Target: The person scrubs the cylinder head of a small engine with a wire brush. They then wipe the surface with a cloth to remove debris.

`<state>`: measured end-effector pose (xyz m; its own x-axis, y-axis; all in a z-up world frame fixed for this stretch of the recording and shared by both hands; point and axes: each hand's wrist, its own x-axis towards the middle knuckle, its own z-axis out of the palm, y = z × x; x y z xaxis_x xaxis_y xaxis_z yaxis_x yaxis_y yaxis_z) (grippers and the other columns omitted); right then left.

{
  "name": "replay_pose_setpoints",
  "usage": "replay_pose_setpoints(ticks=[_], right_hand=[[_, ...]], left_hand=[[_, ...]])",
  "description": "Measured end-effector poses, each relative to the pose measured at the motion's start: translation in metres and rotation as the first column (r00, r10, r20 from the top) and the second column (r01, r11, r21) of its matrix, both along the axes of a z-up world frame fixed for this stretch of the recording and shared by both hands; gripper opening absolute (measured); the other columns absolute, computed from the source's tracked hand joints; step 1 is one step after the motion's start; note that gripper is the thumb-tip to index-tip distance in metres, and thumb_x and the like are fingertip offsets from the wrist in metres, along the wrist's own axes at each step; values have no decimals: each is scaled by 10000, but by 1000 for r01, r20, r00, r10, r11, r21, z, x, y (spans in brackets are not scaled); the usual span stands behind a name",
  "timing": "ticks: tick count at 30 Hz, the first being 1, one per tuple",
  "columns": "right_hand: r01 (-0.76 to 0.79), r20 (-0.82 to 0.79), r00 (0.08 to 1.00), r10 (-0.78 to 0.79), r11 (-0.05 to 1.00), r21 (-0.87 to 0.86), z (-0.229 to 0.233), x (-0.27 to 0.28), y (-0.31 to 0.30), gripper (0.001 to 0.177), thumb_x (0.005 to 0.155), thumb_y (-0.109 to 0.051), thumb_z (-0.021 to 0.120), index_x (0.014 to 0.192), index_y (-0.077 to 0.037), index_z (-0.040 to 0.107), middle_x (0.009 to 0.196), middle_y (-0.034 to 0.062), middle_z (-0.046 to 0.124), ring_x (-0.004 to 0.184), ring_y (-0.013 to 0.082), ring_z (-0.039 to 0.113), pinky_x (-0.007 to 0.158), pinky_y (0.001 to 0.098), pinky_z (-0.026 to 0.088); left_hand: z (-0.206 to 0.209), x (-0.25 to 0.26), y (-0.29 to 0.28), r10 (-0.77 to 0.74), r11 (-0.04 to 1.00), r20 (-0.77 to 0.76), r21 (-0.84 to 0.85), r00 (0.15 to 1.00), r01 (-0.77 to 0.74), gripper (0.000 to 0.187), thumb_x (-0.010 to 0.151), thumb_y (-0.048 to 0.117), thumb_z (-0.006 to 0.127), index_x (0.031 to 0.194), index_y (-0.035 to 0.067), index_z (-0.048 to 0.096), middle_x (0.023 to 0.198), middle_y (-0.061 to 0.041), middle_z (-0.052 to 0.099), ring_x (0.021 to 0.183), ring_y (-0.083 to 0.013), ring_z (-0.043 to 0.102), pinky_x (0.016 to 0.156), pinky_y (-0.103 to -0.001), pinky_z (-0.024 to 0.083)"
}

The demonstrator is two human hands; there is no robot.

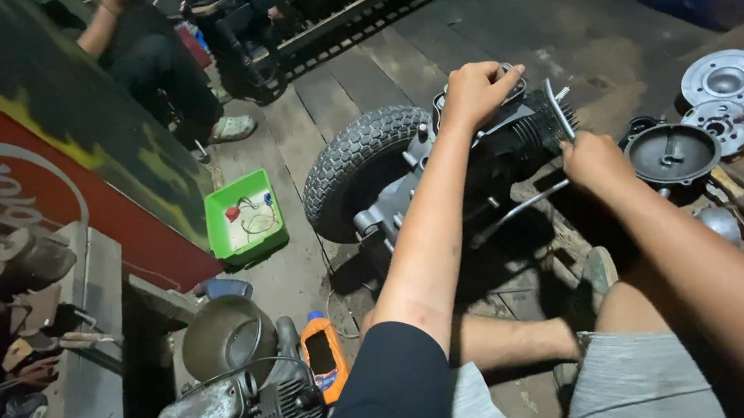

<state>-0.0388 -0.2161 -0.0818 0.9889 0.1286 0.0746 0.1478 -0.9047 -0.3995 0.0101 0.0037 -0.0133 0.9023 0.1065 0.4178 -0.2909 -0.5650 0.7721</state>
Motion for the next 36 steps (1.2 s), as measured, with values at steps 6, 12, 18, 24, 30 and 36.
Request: replay_pose_setpoints(ticks=[6,12,18,24,30,36], right_hand=[[-7,53,999,5,999,45,-30,24,4,454,1076,-286,539,1109,121,737,945,391,722,962,530,719,770,587,604],[-23,30,999,22,999,34,5,-7,4,423,1075,-234,534,1115,132,741,945,390,725,927,526,730,725,581,615],[48,-137,990,-42,998,40,-8,11,9,455,1102,-306,456,1130,100,661,1054,393,676,911,590,652,799,642,517],[-30,121,992,35,999,-43,14,-6,16,399,1098,-224,520,1068,111,734,909,364,733,889,501,744,699,554,625],[-28,64,997,31,999,-37,4,-15,5,397,1056,-205,530,1029,131,741,896,373,731,910,510,739,715,572,619],[-3,80,997,3,1000,0,6,6,19,406,1081,-222,511,1047,119,730,892,368,726,886,506,741,684,574,618]], left_hand=[[4,-6,0,-18,1000,7,-17,1000,18,392,756,519,693,594,163,662,574,-87,674,706,-357,720,684,-422,556],[2,-1,-2,5,1000,29,-7,1000,-5,380,750,484,694,578,148,650,579,-131,679,726,-401,721,701,-456,564],[21,-18,-4,-7,995,-58,100,998,12,506,828,536,609,536,143,486,515,-24,490,600,-215,551,646,-355,418],[-3,5,-2,11,1000,28,-19,1000,-11,397,751,510,685,566,162,634,555,-94,671,702,-383,730,701,-424,575],[2,-1,-1,7,999,77,45,997,-10,410,750,511,698,601,130,662,627,-168,691,776,-444,717,730,-498,565],[0,1,-1,19,1000,-2,5,1000,-19,379,749,509,686,580,171,662,581,-104,682,730,-384,728,712,-447,571]])
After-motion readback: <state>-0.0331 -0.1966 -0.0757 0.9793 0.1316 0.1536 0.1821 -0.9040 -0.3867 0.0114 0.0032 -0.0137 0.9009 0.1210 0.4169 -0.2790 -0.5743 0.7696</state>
